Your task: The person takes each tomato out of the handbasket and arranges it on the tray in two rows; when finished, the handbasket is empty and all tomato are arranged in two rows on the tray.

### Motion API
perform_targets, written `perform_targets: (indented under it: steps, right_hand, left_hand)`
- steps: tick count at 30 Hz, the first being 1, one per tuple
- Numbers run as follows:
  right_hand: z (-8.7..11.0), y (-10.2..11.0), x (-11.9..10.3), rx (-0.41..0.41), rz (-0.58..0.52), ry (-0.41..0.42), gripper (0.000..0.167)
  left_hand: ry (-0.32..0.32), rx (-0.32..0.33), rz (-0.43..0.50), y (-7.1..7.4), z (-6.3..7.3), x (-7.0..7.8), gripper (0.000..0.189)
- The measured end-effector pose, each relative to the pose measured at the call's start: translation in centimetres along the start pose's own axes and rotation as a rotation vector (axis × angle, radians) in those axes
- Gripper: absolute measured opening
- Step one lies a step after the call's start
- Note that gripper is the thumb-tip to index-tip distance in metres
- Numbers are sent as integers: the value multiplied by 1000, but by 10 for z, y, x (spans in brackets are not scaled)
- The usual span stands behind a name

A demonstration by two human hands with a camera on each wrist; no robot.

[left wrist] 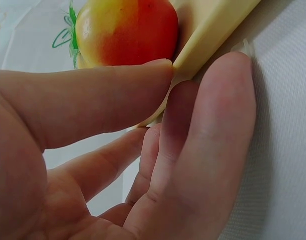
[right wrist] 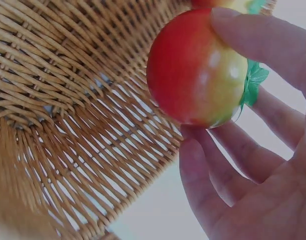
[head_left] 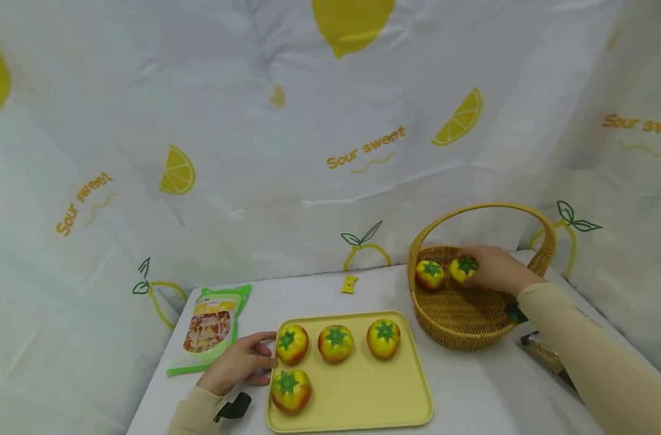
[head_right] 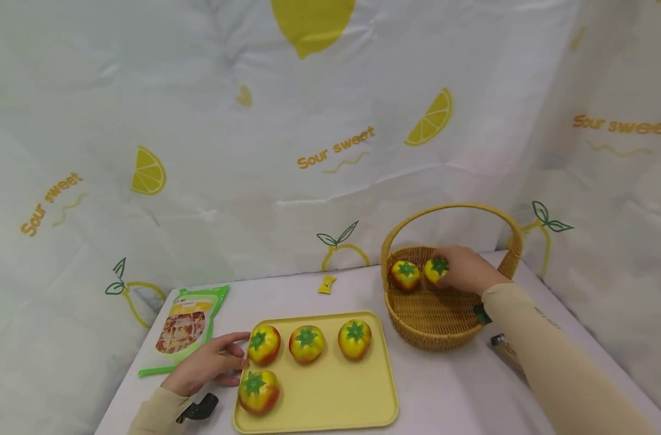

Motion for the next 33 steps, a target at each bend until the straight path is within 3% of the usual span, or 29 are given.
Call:
perform_targets:
  steps: [8, 14, 23, 28, 33]
  right_hand:
    - [31, 11, -27, 47, 70, 52, 62]
    - [57, 8, -63, 95, 83, 109, 66]
    - [90, -20, -116, 133, 25, 202, 65]
    - [95, -40, -149, 134, 1, 282, 61]
    - [94, -66, -179, 70, -11, 298, 61]
  left_hand:
    - [-10, -2, 18, -1, 2, 0, 72]
    - [-11, 3, 24, 0, 5, 0, 71]
    - [-45, -10, 28, -3, 3, 9, 69]
    - [-54, -11, 35, -3, 2, 10, 69]
    - [-56, -1, 38, -2, 7, 10, 69]
Point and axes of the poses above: each hand's wrist, its own z-axis away from the middle knuckle, its own y-axis out of the back of the hand, x = y × z, the point moved 10 cm from there along -z, towards the middle knuckle, and after that the axes turned 5 degrees about -x, right-handed, at the moved point
